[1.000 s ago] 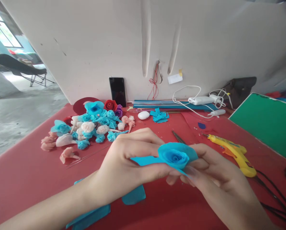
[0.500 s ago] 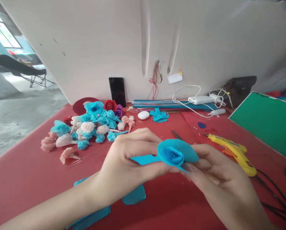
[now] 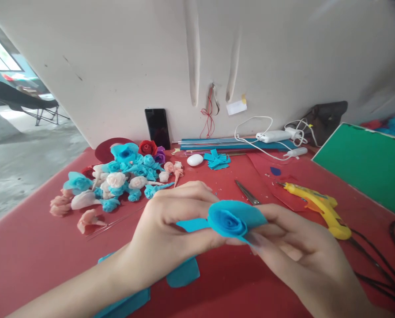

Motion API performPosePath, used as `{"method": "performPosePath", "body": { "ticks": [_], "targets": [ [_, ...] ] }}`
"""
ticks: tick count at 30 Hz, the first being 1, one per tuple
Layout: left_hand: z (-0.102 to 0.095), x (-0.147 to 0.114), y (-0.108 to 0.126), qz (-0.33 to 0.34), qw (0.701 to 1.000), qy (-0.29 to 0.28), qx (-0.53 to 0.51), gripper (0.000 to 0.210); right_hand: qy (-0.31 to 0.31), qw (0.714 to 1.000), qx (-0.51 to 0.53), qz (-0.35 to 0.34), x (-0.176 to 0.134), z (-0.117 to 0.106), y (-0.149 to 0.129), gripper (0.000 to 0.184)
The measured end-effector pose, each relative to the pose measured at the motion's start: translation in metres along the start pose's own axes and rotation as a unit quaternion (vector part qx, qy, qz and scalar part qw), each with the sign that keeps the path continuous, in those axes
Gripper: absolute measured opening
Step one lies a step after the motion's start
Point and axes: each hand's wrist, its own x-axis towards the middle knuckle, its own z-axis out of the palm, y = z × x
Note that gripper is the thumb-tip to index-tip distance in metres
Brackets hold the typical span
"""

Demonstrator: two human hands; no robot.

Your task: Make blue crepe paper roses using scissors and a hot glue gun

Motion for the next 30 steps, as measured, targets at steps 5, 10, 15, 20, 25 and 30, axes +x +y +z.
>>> {"method": "performPosePath", "body": {
  "ticks": [5,10,15,20,25,30],
  "targets": [
    [0.0,0.0,-0.001,0.005,0.999,-0.023,-0.024,0.025,0.015,1.0,-0.002,-0.018,0.0,-0.001,-0.003,0.009],
    [0.0,-0.001,-0.003,0.013,0.998,-0.044,-0.043,0.017,0.029,0.992,-0.048,-0.115,-0.004,-0.001,0.001,0.017],
    [0.0,-0.002,-0.003,0.01,0.998,-0.05,-0.048,0.017,0.048,0.979,-0.115,-0.164,-0.006,0.0,0.002,0.018],
    [0.0,-0.002,-0.001,0.025,0.998,-0.046,-0.034,0.018,0.081,0.964,-0.163,-0.195,-0.01,0.0,0.002,0.013],
    [0.002,0.0,-0.001,0.033,0.998,-0.042,-0.033,0.022,0.07,0.96,-0.194,-0.19,-0.009,-0.002,-0.001,0.011],
    [0.002,0.0,0.001,0.031,0.997,-0.039,-0.061,0.02,0.05,0.963,-0.188,-0.184,-0.005,0.0,-0.003,0.007]
  ]
}}
